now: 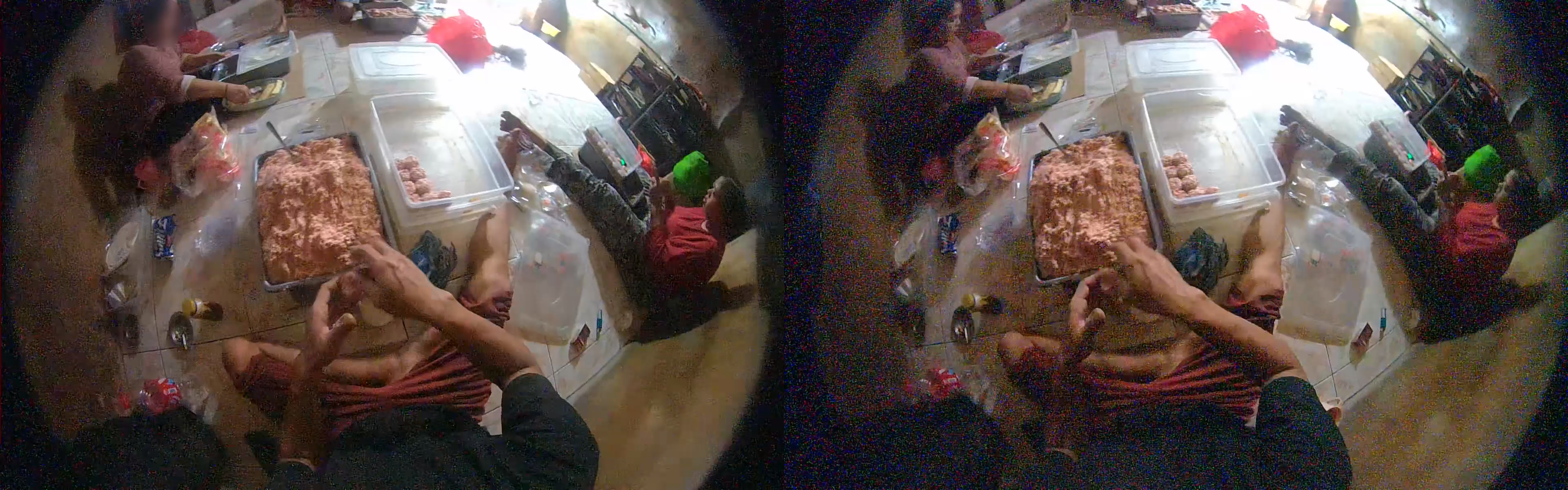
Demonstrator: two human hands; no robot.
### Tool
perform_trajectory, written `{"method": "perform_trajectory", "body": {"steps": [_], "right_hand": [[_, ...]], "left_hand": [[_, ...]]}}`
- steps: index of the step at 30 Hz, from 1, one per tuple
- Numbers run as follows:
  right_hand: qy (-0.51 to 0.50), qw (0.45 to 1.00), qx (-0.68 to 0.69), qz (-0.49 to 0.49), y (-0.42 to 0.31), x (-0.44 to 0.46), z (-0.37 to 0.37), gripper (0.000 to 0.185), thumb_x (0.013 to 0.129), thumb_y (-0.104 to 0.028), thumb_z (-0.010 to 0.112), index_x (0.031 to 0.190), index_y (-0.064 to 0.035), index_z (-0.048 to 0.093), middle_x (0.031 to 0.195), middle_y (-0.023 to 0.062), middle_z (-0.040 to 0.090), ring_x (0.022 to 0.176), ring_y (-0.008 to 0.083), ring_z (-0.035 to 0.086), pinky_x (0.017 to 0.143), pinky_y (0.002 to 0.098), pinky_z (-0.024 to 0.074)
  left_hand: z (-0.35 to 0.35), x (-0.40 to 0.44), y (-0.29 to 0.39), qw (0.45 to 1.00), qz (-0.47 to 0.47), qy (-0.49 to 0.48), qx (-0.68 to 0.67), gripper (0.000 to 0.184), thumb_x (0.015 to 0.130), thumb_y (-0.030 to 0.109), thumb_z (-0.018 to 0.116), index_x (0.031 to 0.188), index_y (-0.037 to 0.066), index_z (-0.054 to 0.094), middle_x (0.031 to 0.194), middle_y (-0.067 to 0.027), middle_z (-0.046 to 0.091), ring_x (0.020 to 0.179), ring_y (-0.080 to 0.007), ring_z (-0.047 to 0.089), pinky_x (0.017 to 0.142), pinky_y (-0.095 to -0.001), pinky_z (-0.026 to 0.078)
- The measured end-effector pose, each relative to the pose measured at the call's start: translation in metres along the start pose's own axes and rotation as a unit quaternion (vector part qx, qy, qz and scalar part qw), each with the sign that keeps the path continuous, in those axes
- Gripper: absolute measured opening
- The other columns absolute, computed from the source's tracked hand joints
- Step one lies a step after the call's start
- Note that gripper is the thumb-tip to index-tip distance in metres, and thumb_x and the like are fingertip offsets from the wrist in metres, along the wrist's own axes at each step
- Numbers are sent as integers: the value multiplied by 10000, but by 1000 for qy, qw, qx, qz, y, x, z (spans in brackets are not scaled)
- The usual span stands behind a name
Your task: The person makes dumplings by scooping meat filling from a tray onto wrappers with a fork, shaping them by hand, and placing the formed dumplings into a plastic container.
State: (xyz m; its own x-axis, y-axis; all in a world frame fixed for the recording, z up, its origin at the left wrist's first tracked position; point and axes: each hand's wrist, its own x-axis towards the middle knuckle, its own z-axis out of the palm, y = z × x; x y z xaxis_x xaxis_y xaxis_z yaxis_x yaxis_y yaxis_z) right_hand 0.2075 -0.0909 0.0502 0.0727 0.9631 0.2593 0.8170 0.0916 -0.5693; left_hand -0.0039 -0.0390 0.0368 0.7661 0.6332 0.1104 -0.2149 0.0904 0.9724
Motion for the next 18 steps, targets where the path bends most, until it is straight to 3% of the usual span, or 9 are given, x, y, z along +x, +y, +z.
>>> {"method": "perform_trajectory", "body": {"steps": [4, 5, 6, 8, 9, 10, 12, 13, 18], "right_hand": [[-40, 993, 101, 37, -36, -11, -43, 474, 860, -139, 715, 1274, -14, 521, 1147, 233, 571, 1064, 434, 601, 933, 473, 512], [-15, 994, 94, 46, -27, -9, -52, 456, 862, -141, 718, 1258, -6, 538, 1144, 242, 580, 1066, 434, 607, 936, 473, 512], [9, 995, 88, 54, -18, -6, -61, 438, 864, -143, 722, 1241, 2, 554, 1141, 250, 590, 1068, 433, 612, 938, 472, 512], [49, 998, 31, 25, 20, 2, -77, 328, 887, -123, 688, 1190, -26, 607, 947, 227, 687, 895, 384, 696, 782, 437, 562], [73, 992, 63, 84, 32, 11, -90, 303, 894, -130, 679, 1177, -37, 625, 925, 218, 697, 854, 352, 708, 762, 423, 572], [100, 980, 98, 141, 43, 21, -104, 280, 900, -137, 670, 1165, -48, 644, 902, 209, 708, 814, 319, 721, 742, 408, 583], [122, 986, -17, 116, 82, 43, -133, 257, 909, -145, 639, 1140, -42, 682, 936, 214, 721, 828, 294, 733, 736, 397, 588], [93, 989, -66, 97, 129, 56, -133, 263, 902, -152, 620, 1122, -29, 694, 958, 214, 728, 830, 311, 730, 776, 401, 585], [-10, 976, -35, 215, 186, 93, -135, 346, 918, -301, 593, 1063, -9, 708, 922, 215, 730, 906, 330, 715, 861, 424, 553]], "left_hand": [[30, 20, 16, 996, -40, -56, 51, 1143, 828, 620, 759, 1563, -39, 184, 1518, -196, 399, 1390, -285, 440, 1167, -414, 333], [38, 27, 15, 983, 74, -20, 167, 1187, 818, 600, 777, 1591, -20, 124, 1576, -214, 330, 1416, -323, 417, 1177, -431, 322], [40, 30, 16, 983, 74, -23, 166, 1187, 818, 600, 777, 1591, -20, 124, 1576, -214, 330, 1416, -323, 417, 1177, -431, 322], [45, 33, 21, 999, 46, -9, 3, 1175, 828, 558, 788, 1615, 33, 91, 1615, -216, 275, 1433, -335, 403, 1182, -454, 319], [37, 30, 24, 999, 42, -20, 9, 1087, 855, 428, 810, 1620, 73, 125, 1598, -202, 319, 1418, -316, 423, 1173, -462, 339], [31, 26, 23, 999, 40, -22, 10, 1087, 855, 428, 810, 1620, 73, 125, 1598, -202, 319, 1418, -316, 423, 1173, -462, 339], [18, 16, 20, 1000, -23, -21, 1, 942, 892, 285, 798, 1598, 79, 209, 1520, -183, 440, 1352, -296, 497, 1144, -445, 389], [5, 8, 14, 993, -57, -12, 100, 757, 917, 144, 761, 1539, 67, 336, 1399, -160, 561, 1236, -263, 589, 1067, -408, 480], [-12, -23, -3, 983, -70, -4, 167, 573, 943, 47, 688, 1462, 54, 447, 1319, -146, 618, 1127, -227, 651, 978, -357, 546]]}}
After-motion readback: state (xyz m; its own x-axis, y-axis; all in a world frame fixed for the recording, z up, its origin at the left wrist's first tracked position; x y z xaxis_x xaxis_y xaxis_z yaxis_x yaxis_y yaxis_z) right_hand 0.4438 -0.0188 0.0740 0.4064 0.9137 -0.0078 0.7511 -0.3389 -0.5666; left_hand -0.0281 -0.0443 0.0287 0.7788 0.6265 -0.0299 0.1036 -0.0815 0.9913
